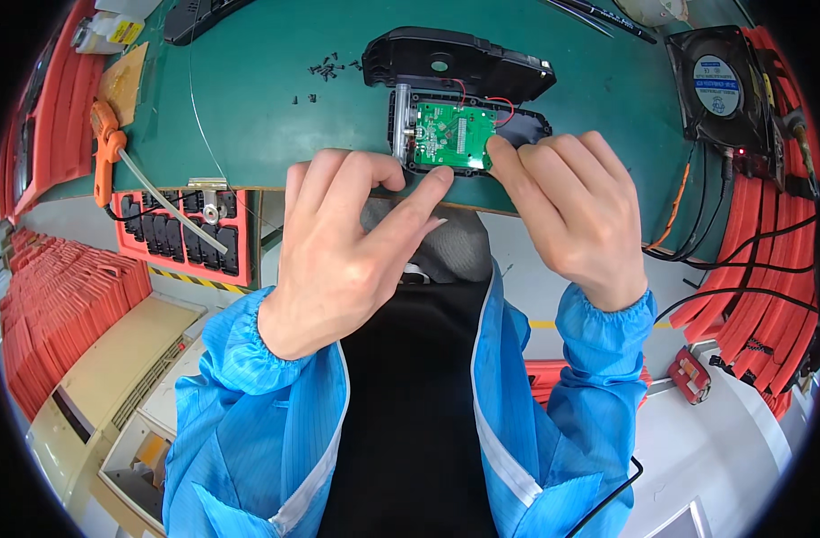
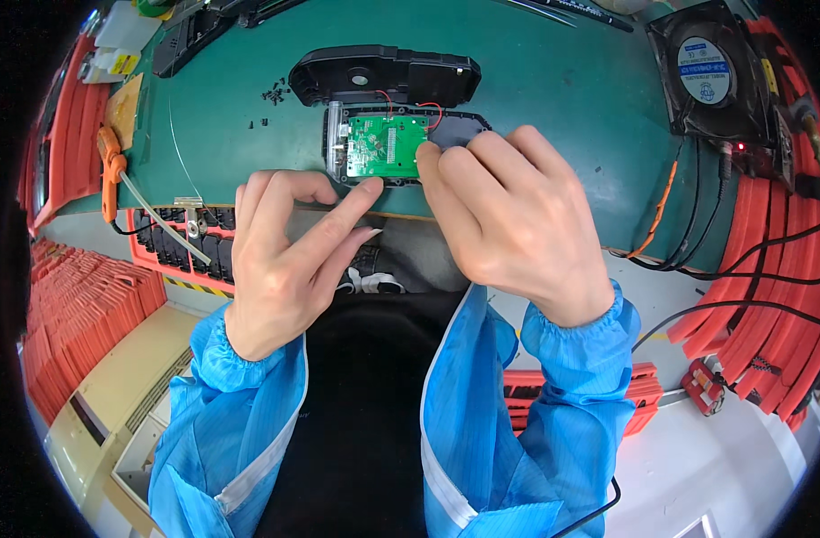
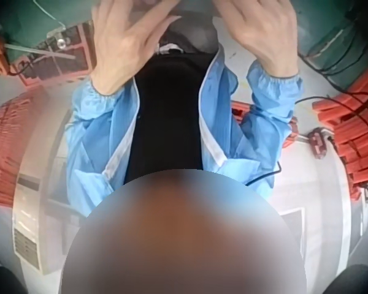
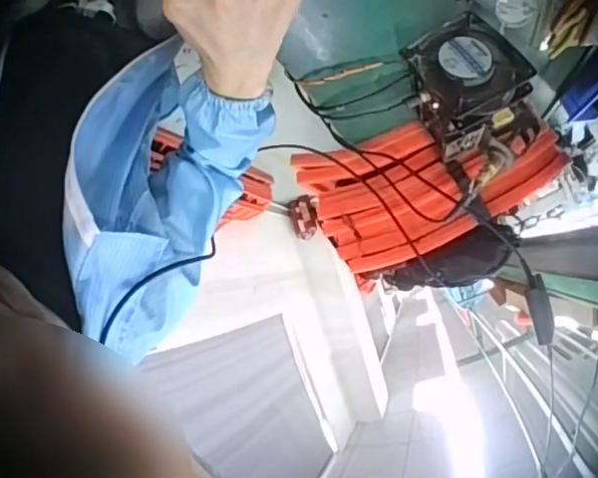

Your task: Disassemble an electronic handheld device, clean the internal circuit board, and reassemble it using an electric screwdriver.

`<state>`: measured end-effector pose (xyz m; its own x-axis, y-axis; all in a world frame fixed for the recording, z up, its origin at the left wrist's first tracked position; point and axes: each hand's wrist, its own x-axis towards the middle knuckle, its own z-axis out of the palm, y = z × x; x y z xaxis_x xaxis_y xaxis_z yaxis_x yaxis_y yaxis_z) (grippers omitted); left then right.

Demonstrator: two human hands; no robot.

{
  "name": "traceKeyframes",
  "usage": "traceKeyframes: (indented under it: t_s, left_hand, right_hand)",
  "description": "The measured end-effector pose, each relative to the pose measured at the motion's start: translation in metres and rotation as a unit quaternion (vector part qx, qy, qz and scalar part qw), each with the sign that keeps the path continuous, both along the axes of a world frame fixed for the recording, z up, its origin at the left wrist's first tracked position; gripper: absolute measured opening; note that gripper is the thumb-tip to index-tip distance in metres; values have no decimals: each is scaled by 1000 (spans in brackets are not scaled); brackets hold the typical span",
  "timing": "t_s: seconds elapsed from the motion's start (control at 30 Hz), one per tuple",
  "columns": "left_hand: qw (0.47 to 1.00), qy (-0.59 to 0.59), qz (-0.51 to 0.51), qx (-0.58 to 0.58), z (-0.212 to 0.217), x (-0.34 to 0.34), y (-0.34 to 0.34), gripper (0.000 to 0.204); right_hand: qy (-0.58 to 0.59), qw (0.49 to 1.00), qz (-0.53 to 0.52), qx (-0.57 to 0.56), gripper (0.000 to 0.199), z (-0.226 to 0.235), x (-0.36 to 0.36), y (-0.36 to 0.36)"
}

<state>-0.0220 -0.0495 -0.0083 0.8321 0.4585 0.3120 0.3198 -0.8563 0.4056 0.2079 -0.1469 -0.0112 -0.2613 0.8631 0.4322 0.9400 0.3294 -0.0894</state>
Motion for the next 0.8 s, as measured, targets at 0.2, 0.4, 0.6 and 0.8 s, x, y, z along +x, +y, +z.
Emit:
traceKeyframes:
  t_s: [0.2,0.4,0.6,0.8]
  left_hand:
    - [1000,-2,0,2,-1,-1,0,51]
    - [1000,-8,-3,0,-1,0,0,51]
    - [1000,-14,-1,-15,-2,-2,3,50]
    - [998,-27,39,-38,1,1,17,50]
  right_hand:
    - [0,1000,6,-11,47,3,0,0]
    - [2,1000,5,-21,48,3,0,-2]
    - [39,999,24,-17,39,10,7,3]
    - [238,916,-128,296,12,29,41,34]
